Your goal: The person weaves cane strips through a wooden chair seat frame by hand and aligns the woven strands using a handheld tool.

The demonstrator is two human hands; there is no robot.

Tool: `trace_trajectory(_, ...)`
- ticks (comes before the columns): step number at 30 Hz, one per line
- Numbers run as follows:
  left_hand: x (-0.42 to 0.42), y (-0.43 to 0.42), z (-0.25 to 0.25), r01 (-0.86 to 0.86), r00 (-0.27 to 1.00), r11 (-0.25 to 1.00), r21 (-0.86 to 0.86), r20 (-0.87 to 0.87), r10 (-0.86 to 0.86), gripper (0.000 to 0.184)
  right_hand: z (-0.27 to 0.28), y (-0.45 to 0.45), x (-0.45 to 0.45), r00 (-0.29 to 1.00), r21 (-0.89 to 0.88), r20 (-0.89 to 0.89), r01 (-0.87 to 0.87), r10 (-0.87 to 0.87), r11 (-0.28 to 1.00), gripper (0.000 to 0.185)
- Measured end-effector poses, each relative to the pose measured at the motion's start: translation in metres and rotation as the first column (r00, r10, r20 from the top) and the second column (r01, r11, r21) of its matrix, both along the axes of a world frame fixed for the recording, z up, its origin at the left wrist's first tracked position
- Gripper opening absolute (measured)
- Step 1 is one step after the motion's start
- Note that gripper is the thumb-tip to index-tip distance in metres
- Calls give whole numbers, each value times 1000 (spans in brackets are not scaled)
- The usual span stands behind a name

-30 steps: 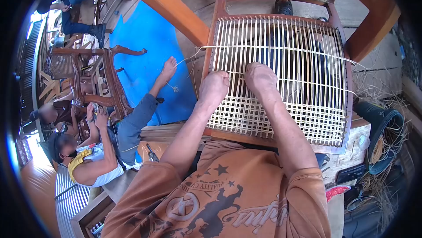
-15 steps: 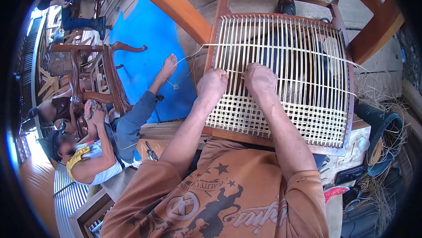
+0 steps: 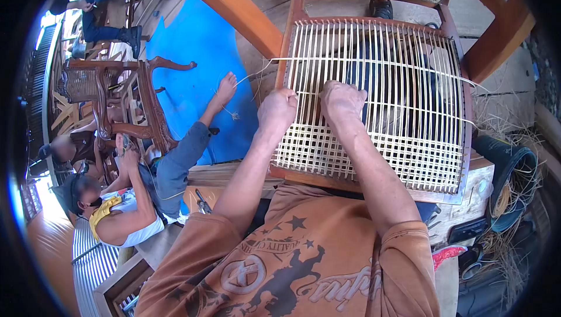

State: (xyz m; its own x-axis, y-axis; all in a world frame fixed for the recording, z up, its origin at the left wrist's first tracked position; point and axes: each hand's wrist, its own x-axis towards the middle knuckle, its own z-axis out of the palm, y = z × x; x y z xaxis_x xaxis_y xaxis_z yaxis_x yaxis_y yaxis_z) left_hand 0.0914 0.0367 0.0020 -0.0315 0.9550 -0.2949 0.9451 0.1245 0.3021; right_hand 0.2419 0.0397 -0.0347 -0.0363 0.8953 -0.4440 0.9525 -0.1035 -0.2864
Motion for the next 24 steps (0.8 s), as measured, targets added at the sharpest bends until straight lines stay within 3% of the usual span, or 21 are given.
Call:
trace_trajectory(3, -2, -1, 1, 12, 998, 997, -79, -62, -17, 17, -5, 0, 10, 997, 38, 9, -80, 80, 996, 39)
trace_trajectory(4, -1, 0, -4, 8, 996, 995, -100, -86, -17, 17, 8, 7, 13, 966, -179, -227, 82, -123, 980, 46)
trace_trajectory(7, -2, 7, -12, -65, 997, 978, -198, -65, 53, 15, -7, 5, 19, 979, -135, -202, -18, -10, 991, 44)
trace_trajectory(8, -5, 10, -14, -85, 996, 970, -228, -35, 80, 15, -22, 6, 15, 971, -151, -218, 61, -94, 987, 41)
trace_trajectory(10, -9, 16, -14, -124, 992, 944, -307, -1, 130, 18, -62, 0, 13, 995, 50, -30, -88, 90, 995, 39)
trace_trajectory(11, -11, 18, -14, -135, 988, 934, -332, 32, 154, 18, -83, -2, 15, 993, 143, -46, -100, 107, 985, 38)
trace_trajectory(13, -17, 22, -18, -148, 975, 913, -381, 99, 200, 18, -70, 1, 17, 987, 325, -59, -122, 149, 938, 35)
trace_trajectory(15, -21, 21, -21, -125, 968, 926, -357, 162, 193, 16, -30, 1, 18, 936, 4, -342, 94, -87, 996, 33)
trace_trajectory(17, -21, 22, -19, -142, 957, 913, -383, 184, 226, 16, -97, -2, 15, 992, 127, -57, -104, 112, 986, 31)
trace_trajectory(19, -19, 22, -13, -141, 959, 911, -387, 175, 223, 16, -116, -3, 16, 972, 196, 75, -233, 222, 953, 29)
trace_trajectory(20, -15, 22, -9, -141, 965, 916, -376, 155, 212, 16, -122, -5, 17, 968, 227, 54, -251, 245, 941, 28)
trace_trajectory(22, -16, 16, -8, -117, 975, 943, -311, 143, 168, 15, -61, -2, 9, 996, 14, -91, -12, 13, 1000, 27)
trace_trajectory(23, -20, 11, -11, -89, 980, 963, -255, 151, 131, 15, 9, 7, 0, 953, -254, -142, 228, -269, 940, 27)
trace_trajectory(24, -20, 9, -10, -58, 983, 979, -196, 158, 90, 14, 18, 9, -2, 930, -326, -162, 265, -330, 907, 27)
